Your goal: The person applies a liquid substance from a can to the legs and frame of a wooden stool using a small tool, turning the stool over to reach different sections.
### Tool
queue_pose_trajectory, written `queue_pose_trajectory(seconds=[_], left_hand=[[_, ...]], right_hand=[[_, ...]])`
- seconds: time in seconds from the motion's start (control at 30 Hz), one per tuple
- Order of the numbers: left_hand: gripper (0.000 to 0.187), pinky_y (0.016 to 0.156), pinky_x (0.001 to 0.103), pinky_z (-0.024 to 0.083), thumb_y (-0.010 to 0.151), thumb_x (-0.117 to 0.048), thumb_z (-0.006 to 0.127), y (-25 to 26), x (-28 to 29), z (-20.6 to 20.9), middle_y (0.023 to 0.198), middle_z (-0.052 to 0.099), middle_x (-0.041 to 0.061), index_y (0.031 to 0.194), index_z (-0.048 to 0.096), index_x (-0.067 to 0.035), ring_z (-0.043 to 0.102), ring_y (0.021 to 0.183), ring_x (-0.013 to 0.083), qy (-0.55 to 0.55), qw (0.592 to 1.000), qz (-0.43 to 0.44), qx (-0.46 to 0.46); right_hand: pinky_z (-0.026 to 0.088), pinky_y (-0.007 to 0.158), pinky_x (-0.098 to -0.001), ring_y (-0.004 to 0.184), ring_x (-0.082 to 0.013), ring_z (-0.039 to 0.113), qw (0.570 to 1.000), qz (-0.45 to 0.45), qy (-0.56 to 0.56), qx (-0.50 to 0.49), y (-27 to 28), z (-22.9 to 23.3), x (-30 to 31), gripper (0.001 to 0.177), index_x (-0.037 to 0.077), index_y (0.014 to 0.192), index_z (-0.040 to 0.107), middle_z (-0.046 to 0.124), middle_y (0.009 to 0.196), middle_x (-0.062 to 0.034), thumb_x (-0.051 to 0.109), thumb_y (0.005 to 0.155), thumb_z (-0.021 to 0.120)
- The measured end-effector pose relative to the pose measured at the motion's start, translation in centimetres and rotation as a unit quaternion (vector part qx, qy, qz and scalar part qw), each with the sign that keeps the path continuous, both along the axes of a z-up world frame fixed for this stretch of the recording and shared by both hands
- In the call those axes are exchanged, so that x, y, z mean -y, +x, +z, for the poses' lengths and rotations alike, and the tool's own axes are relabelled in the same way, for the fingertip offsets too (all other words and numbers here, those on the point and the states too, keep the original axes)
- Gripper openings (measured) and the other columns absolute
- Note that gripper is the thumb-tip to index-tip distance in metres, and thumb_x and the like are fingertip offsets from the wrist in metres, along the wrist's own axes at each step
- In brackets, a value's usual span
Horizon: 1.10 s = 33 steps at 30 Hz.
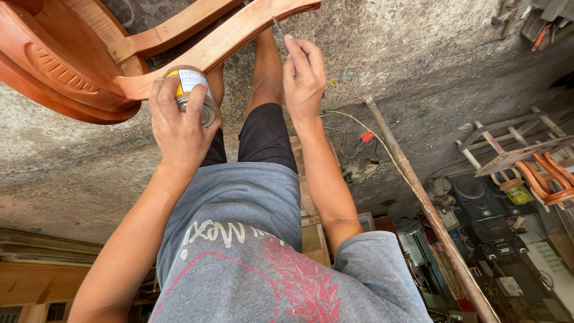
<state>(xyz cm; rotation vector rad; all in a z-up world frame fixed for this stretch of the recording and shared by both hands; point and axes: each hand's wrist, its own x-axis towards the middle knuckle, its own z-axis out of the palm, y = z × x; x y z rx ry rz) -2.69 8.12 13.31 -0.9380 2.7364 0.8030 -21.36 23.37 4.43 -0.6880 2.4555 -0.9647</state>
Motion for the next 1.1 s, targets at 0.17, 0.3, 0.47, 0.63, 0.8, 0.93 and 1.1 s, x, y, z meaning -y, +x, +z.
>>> queue_pose_trajectory(seconds=[0.17, 0.3, 0.47, 0.63, 0.8, 0.93, 1.1], left_hand=[[0.082, 0.111, 0.057, 0.048, 0.072, -0.012, 0.097, 0.3, -0.1, 0.0, 0.145, 0.041, 0.018, 0.141, 0.053, -0.02, 0.045, 0.137, 0.0453, 0.022, 1.0, 0.002, 0.006], [0.085, 0.109, 0.057, 0.048, 0.071, -0.015, 0.099, 0.4, -0.1, 0.0, 0.148, 0.04, 0.019, 0.141, 0.051, -0.019, 0.044, 0.14, 0.0466, 0.031, 0.999, 0.002, 0.014], [0.092, 0.109, 0.058, 0.049, 0.068, -0.017, 0.101, 0.5, -0.1, 0.1, 0.148, 0.04, 0.019, 0.146, 0.052, -0.02, 0.043, 0.14, 0.047, 0.039, 0.999, 0.0, 0.012], [0.087, 0.111, 0.057, 0.049, 0.07, -0.017, 0.101, 0.5, -0.3, -0.1, 0.149, 0.04, 0.018, 0.142, 0.051, -0.02, 0.043, 0.141, 0.0458, 0.03, 0.999, 0.002, 0.013], [0.087, 0.11, 0.057, 0.049, 0.071, -0.018, 0.101, 0.4, -0.3, 0.0, 0.148, 0.039, 0.019, 0.142, 0.051, -0.021, 0.043, 0.141, 0.0464, 0.034, 0.999, 0.005, 0.01], [0.09, 0.108, 0.059, 0.048, 0.068, -0.019, 0.101, 0.2, -0.1, -0.1, 0.146, 0.04, 0.019, 0.144, 0.051, -0.021, 0.043, 0.139, 0.0471, 0.033, 0.999, -0.001, 0.007], [0.092, 0.107, 0.059, 0.049, 0.067, -0.018, 0.1, 0.5, -0.4, -0.1, 0.147, 0.04, 0.019, 0.144, 0.052, -0.023, 0.042, 0.14, 0.0477, 0.038, 0.999, 0.006, 0.001]], right_hand=[[0.06, 0.087, -0.0325, 0.102, -0.0215, 0.072, 1.0, -0.018, 0.0, 0.011, 0.4, -0.3, -0.2, 0.037, 0.009, 0.128, 0.071, 0.068, 0.118, -0.0096, -0.008, 0.095, 0.064], [0.06, 0.086, -0.032, 0.101, -0.021, 0.072, 1.0, -0.016, -0.009, 0.013, 0.1, 0.0, 0.0, 0.037, 0.009, 0.128, 0.07, 0.068, 0.118, -0.01, -0.007, 0.096, 0.064], [0.059, 0.079, -0.0331, 0.09, -0.0211, 0.072, 0.999, -0.014, 0.044, -0.008, -1.4, 1.2, 0.4, 0.033, 0.007, 0.128, 0.07, 0.069, 0.11, -0.01, -0.003, 0.097, 0.066], [0.059, 0.078, -0.0348, 0.086, -0.0219, 0.072, 0.996, 0.033, 0.079, -0.009, -2.7, 2.1, 1.3, 0.027, 0.006, 0.123, 0.072, 0.069, 0.104, -0.0091, 0.002, 0.097, 0.07], [0.057, 0.074, -0.0359, 0.082, -0.0226, 0.071, 0.994, 0.061, 0.089, -0.019, -3.3, 2.4, 1.6, 0.026, 0.004, 0.122, 0.072, 0.067, 0.1, -0.0099, 0.001, 0.097, 0.069], [0.057, 0.07, -0.0331, 0.082, -0.0197, 0.072, 0.992, 0.079, 0.102, 0.0, -3.8, 2.0, 1.6, 0.026, 0.005, 0.122, 0.073, 0.07, 0.103, -0.0091, 0.002, 0.097, 0.069], [0.058, 0.082, -0.0345, 0.094, -0.0221, 0.071, 0.995, 0.067, 0.058, 0.047, -2.8, 2.7, 1.7, 0.03, 0.003, 0.128, 0.068, 0.069, 0.109, -0.0128, 0.0, 0.098, 0.067]])
